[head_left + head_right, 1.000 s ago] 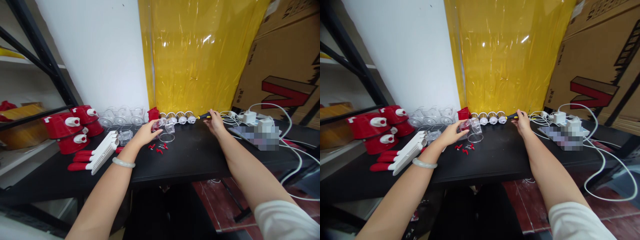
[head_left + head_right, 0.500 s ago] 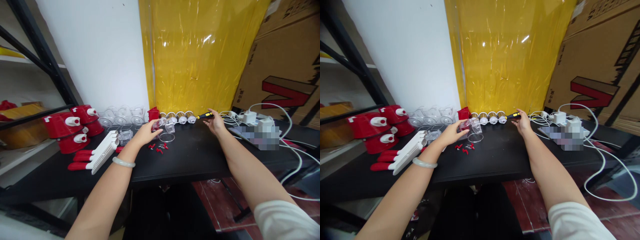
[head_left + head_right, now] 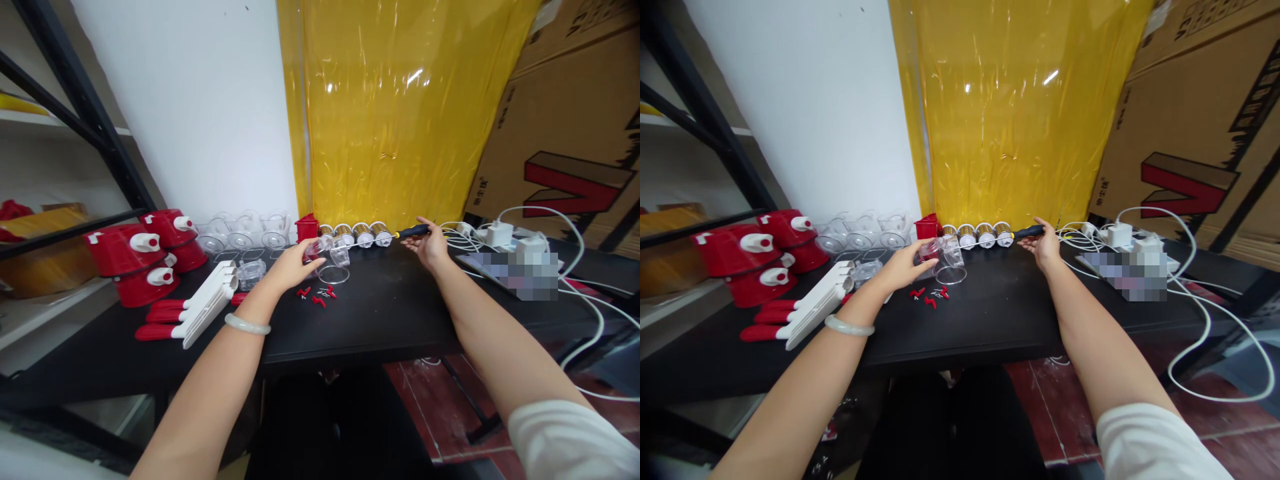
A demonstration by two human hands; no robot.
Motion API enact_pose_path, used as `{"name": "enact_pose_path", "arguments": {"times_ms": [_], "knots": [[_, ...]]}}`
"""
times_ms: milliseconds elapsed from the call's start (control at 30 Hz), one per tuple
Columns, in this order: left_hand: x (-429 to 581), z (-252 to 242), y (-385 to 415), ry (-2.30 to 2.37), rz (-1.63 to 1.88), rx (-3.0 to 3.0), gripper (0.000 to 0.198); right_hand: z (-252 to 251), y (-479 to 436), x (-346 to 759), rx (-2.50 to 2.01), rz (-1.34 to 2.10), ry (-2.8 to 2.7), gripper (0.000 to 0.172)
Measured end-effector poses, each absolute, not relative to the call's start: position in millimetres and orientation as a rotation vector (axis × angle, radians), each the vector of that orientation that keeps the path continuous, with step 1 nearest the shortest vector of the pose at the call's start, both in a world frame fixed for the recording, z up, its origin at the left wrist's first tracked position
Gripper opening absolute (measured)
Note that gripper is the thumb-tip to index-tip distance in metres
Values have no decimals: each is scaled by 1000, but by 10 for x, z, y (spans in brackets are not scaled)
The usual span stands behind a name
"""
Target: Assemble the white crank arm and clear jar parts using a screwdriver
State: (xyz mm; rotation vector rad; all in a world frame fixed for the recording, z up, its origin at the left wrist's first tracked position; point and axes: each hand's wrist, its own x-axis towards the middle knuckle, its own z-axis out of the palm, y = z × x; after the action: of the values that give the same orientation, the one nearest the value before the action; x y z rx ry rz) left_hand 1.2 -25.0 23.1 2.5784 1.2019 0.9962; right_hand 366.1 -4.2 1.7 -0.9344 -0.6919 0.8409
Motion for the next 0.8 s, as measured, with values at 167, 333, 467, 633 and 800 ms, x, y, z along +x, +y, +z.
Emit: {"name": "enact_pose_path", "arguments": {"times_ms": [167,333,467,633,800], "knots": [[11,234,-253,1195,996,2576,59,-22,10,3687,-901,778,-756,23],[17,238,-257,1206,994,2575,59,-46,60,3699,-875,680,-756,43],[15,239,-257,1201,996,2580,58,-28,59,3708,-940,699,-686,46],[11,236,-255,1199,997,2589,59,16,-4,3689,-953,876,-668,38],[14,233,-255,1201,995,2587,58,15,-19,3675,-872,846,-700,19]]}}
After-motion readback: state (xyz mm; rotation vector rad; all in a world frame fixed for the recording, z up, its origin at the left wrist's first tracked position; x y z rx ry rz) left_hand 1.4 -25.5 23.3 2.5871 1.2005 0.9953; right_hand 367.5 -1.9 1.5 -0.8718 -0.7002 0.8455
